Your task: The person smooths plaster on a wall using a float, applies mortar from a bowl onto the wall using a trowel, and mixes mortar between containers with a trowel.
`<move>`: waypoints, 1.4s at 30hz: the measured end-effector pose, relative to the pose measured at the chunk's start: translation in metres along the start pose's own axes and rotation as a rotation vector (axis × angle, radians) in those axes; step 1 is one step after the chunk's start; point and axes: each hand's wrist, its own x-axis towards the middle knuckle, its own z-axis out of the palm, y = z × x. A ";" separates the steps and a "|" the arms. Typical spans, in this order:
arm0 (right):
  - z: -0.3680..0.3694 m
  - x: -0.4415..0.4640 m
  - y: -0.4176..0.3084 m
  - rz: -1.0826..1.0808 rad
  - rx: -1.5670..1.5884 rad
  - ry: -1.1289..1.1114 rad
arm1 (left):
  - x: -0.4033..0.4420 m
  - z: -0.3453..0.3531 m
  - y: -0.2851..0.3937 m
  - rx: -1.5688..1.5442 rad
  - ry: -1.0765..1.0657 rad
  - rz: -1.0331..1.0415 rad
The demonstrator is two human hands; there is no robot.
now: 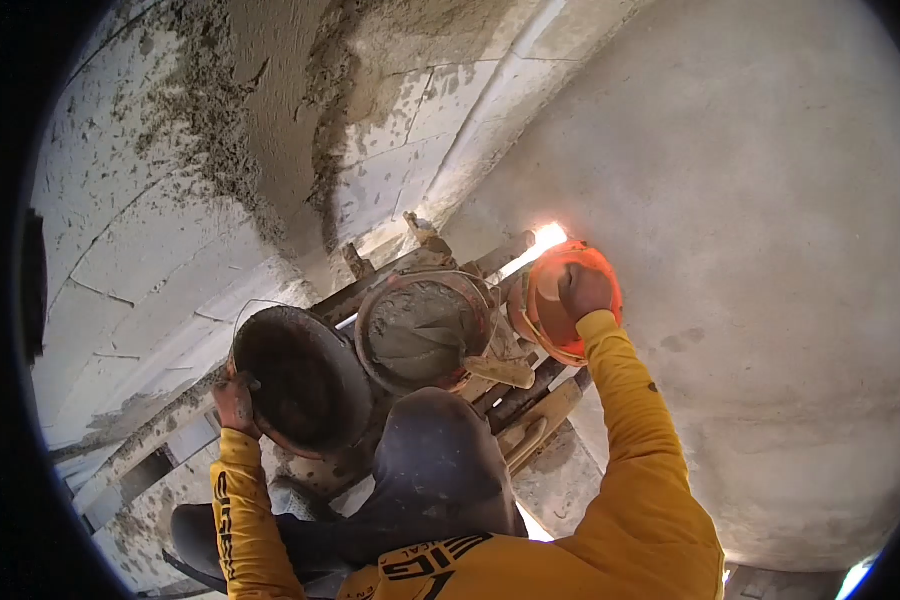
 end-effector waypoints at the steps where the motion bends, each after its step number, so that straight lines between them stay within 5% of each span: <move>1: 0.023 -0.004 0.012 0.018 -0.167 -0.109 | 0.000 0.003 -0.002 0.008 -0.010 0.042; 3: 0.090 -0.002 0.053 0.045 -0.291 -0.262 | -0.003 -0.007 -0.010 0.143 -0.029 0.082; 5: 0.132 -0.007 0.075 0.121 -0.129 -0.294 | 0.001 -0.014 -0.030 0.585 -0.104 0.347; 6: 0.162 0.000 0.096 0.057 -0.276 -0.525 | 0.003 -0.018 -0.040 0.786 -0.101 0.494; 8: 0.154 -0.009 0.075 0.119 -0.121 -0.532 | -0.016 0.006 0.003 0.072 0.041 0.276; 9: 0.159 -0.011 0.067 0.078 -0.108 -0.538 | -0.023 0.011 0.030 -0.019 0.064 0.058; 12: 0.196 -0.010 0.082 -0.035 -0.026 -0.525 | -0.025 0.013 0.040 -0.036 0.081 0.006; 15: 0.236 0.005 0.132 0.015 0.398 -0.420 | -0.028 0.020 0.053 -0.112 0.078 -0.052; 18: 0.114 -0.012 0.074 0.490 0.749 -0.407 | -0.026 0.020 0.058 -0.092 0.054 -0.096; 21: 0.077 -0.019 0.086 0.448 1.097 -0.055 | -0.021 0.021 0.054 -0.092 0.046 -0.102; 27: -0.055 -0.023 0.014 0.226 1.148 -0.019 | -0.014 0.022 0.053 -0.014 0.055 -0.098; 34: -0.102 -0.024 -0.115 -0.088 1.166 -0.313 | -0.015 0.023 0.046 -0.065 0.072 -0.089; 35: -0.099 -0.022 -0.133 -0.334 1.005 -0.266 | -0.017 0.022 0.050 -0.067 0.051 -0.079; 38: -0.095 -0.032 -0.202 -0.468 1.014 -0.520 | -0.013 0.024 0.042 -0.093 0.076 -0.005; 39: -0.088 -0.035 -0.227 -0.642 0.927 -0.401 | 0.006 0.021 0.001 0.112 0.017 0.160; 42: -0.068 -0.048 -0.299 -1.094 0.631 -0.160 | -0.003 0.013 0.020 0.202 0.038 0.047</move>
